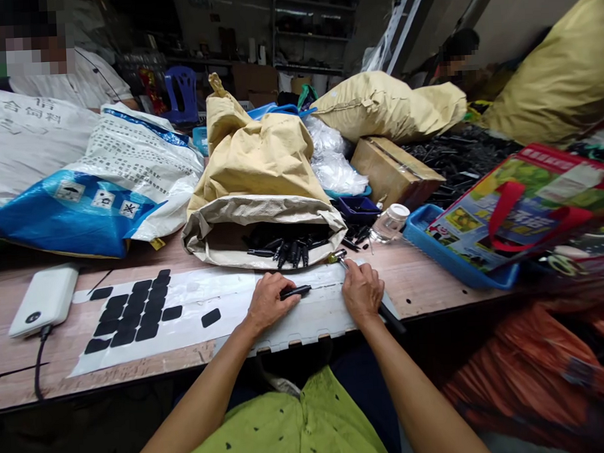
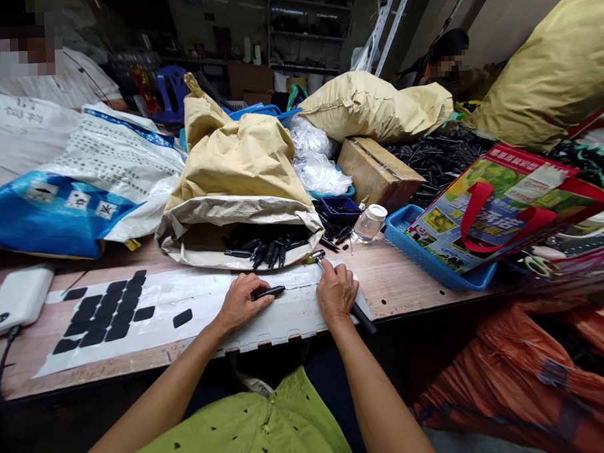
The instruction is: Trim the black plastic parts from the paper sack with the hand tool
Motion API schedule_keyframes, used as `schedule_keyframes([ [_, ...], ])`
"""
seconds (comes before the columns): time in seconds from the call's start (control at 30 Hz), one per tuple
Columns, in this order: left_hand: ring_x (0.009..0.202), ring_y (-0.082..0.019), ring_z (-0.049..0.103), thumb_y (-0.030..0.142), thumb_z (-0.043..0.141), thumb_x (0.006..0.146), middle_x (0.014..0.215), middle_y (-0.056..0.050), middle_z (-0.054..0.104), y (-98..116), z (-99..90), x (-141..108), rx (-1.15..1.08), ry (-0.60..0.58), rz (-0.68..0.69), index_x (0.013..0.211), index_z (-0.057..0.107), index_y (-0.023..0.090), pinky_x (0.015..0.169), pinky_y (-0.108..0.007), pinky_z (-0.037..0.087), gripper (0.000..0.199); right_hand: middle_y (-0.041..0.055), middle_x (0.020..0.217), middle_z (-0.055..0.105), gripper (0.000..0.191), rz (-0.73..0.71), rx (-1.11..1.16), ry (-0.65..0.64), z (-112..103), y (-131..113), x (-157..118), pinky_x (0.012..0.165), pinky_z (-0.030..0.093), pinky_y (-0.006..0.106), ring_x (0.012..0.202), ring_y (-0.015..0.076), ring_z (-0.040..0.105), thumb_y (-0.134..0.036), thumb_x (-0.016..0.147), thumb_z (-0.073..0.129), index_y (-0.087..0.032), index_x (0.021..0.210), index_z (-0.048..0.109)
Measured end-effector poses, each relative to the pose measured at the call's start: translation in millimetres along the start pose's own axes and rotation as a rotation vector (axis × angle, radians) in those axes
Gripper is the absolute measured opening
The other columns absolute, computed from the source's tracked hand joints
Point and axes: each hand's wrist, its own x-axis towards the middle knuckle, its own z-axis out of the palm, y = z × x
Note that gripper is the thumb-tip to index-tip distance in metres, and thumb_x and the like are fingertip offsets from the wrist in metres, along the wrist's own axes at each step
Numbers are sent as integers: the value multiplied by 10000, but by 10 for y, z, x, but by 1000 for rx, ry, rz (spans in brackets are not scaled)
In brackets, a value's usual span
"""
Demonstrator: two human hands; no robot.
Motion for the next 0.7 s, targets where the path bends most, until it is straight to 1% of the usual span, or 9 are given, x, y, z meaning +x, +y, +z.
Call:
schedule_keyframes([
  [0.1,959,-231,570,363,681,904,965,-42,698,203,-74,-160,-126,-53,45,1005,722,220,871,-348,413,180,67,1022,597,333,-3,-9,-4,4,13,2,746,229,326,945,204,457,-235,985,571,-306,1294,675],
  [0.2,864,-180,614,394,613,955,955,-15,715,477,-112,-484,-343,-323,70,1069,703,238,771,-280,432,213,63,1034,598,333,-5,-18,4,15,22,0,739,225,331,954,206,461,-240,984,573,-311,1296,665],
  [0.27,741,-153,605,425,600,957,847,17,707,584,-51,-724,-387,-516,34,1078,703,258,667,-257,401,231,65,1041,599,332,-9,-20,9,26,23,-2,737,225,333,959,209,465,-239,984,573,-307,1297,661],
  [0.3,705,-150,596,432,603,948,800,26,696,593,12,-833,-363,-573,-6,1069,704,263,631,-256,379,232,66,1041,598,331,-12,-22,12,31,22,-3,736,225,332,960,210,466,-238,986,569,-304,1297,659],
  [0.4,739,-183,634,410,593,920,802,7,708,454,283,-1070,-189,-630,-193,1025,707,254,630,-270,381,219,71,1044,596,327,-20,-34,20,42,23,-5,734,226,329,963,215,466,-243,993,560,-299,1301,654],
  [0.47,889,-236,685,394,550,926,954,-47,747,311,443,-1155,-72,-647,-304,1047,707,237,713,-300,442,253,71,1044,596,329,-24,-40,20,46,26,-7,732,226,327,964,217,466,-247,990,567,-298,1304,651],
  [0.53,1052,-296,684,397,521,931,1118,-116,742,232,504,-1193,15,-669,-350,1156,693,214,826,-355,482,337,70,1042,597,333,-23,-44,22,47,30,-9,734,227,327,963,217,467,-245,987,571,-298,1307,650],
  [0.6,1110,-337,671,409,557,901,1176,-157,726,267,439,-1181,55,-701,-329,1275,657,201,871,-395,491,439,71,1039,595,332,-23,-49,22,45,30,-9,737,228,326,958,215,466,-244,992,562,-294,1307,651],
  [0.7,912,-285,703,420,596,875,1000,-98,760,473,167,-1007,-50,-736,-232,1220,701,236,754,-343,491,405,74,1036,591,327,-23,-53,18,41,25,-6,738,228,324,948,212,461,-248,1000,546,-288,1306,653],
])
